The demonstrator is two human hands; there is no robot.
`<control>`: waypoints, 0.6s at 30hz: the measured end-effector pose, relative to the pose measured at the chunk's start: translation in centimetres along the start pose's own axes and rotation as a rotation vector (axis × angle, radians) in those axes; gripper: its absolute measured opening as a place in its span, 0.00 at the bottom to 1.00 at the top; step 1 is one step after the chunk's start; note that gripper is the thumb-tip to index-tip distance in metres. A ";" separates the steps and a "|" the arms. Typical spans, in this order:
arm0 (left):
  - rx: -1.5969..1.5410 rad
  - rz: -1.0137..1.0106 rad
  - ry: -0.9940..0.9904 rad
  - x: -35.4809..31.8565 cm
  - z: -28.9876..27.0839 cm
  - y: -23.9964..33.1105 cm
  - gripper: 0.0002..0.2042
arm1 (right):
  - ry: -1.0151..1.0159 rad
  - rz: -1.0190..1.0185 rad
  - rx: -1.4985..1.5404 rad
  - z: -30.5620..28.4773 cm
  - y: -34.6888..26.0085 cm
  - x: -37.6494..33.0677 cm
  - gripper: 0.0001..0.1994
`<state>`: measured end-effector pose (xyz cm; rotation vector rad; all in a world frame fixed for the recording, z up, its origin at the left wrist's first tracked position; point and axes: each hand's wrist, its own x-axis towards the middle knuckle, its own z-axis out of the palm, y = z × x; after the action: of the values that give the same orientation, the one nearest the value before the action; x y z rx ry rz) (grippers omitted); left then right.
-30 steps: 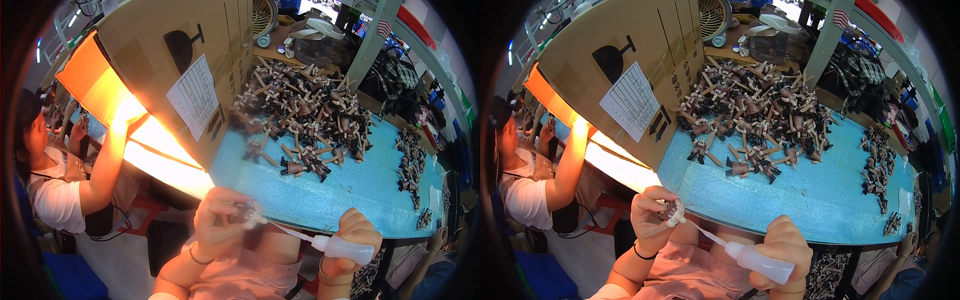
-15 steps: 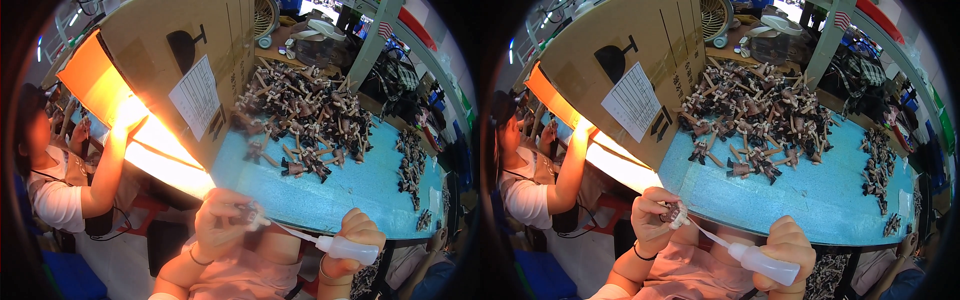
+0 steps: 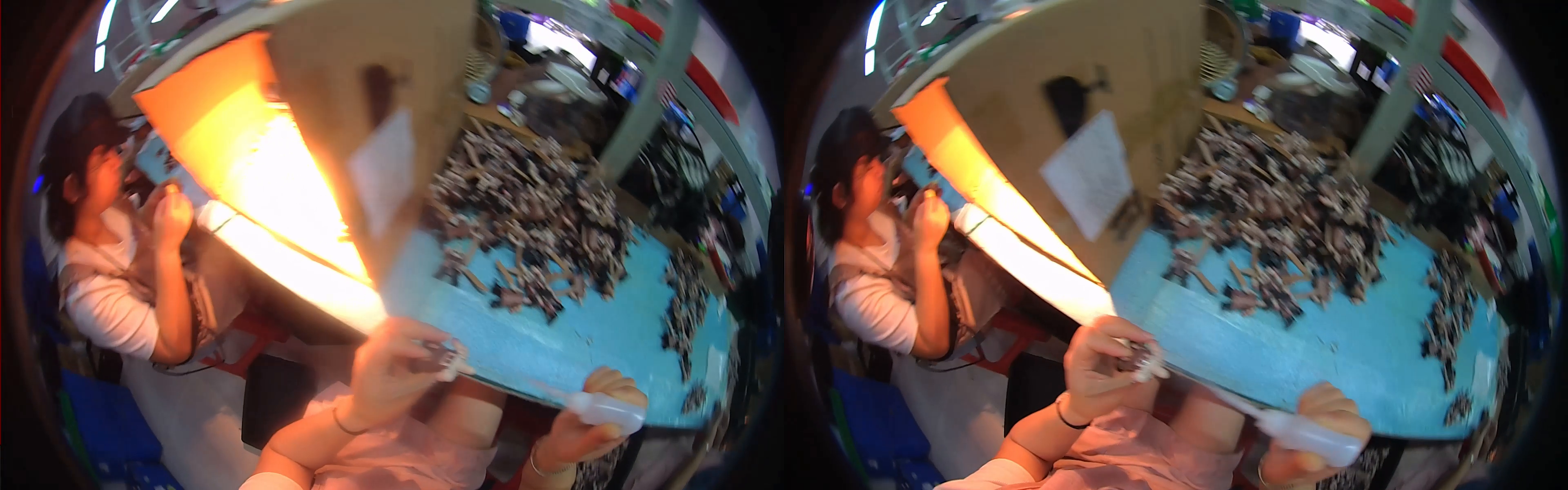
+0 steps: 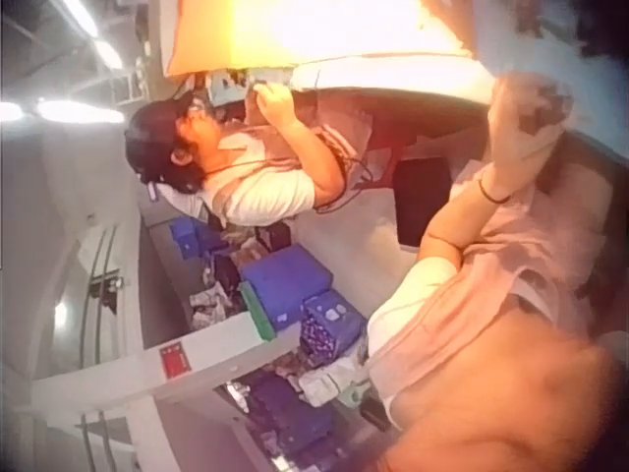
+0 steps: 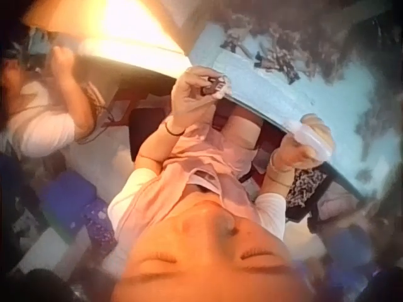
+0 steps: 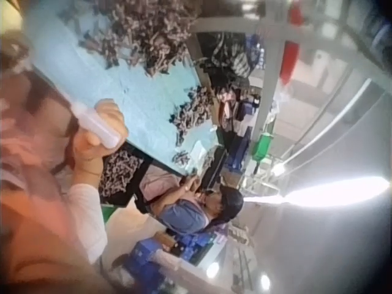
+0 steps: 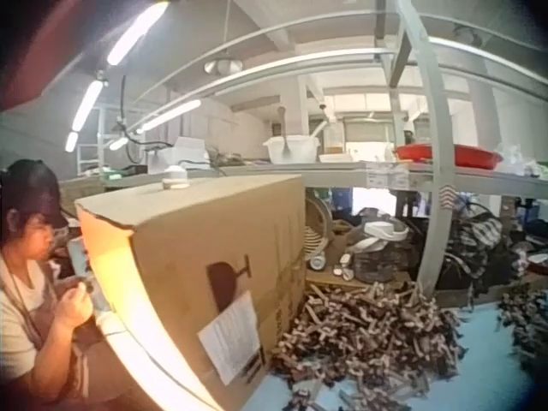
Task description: The person assembles figurines by taking components from a lighted box and the table, applying adhesive from a squeeze bottle, and attaching the parts together by hand.
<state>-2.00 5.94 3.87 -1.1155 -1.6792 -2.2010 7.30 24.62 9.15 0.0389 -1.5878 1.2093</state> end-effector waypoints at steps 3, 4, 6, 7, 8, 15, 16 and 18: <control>-0.254 -0.135 0.125 -0.8 0.5 -0.1 0.11 | 0.181 0.225 0.010 -2.7 2.7 -1.0 0.24; -0.287 -0.187 0.113 -1.2 0.0 0.0 0.10 | 0.012 0.272 -0.076 -5.6 5.1 -1.3 0.21; -0.508 -0.254 0.159 -1.8 -0.1 -0.2 0.11 | 0.036 0.335 -0.311 -5.5 5.3 -1.0 0.18; -0.590 -0.239 0.157 -2.0 -0.3 -0.4 0.11 | 0.053 0.327 -0.339 -6.6 6.5 -1.2 0.18; -0.577 -0.317 0.193 -1.9 -0.6 0.2 0.10 | 0.000 0.307 -0.281 -8.9 8.2 -1.2 0.18; -0.436 -0.395 0.248 -3.3 -0.8 -0.5 0.10 | -0.245 0.141 -1.080 -13.8 12.5 0.7 0.23; -0.515 -0.394 0.256 -3.3 -0.8 -0.2 0.11 | -0.252 0.127 -1.070 -13.3 12.3 1.3 0.23; -0.504 -0.423 0.259 -2.9 -1.6 1.2 0.11 | -0.321 0.237 -1.179 -12.2 11.4 2.2 0.21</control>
<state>0.01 3.22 2.78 -0.5351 -1.3841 -2.9934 8.50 39.78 1.97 -0.7551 -2.4187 0.2725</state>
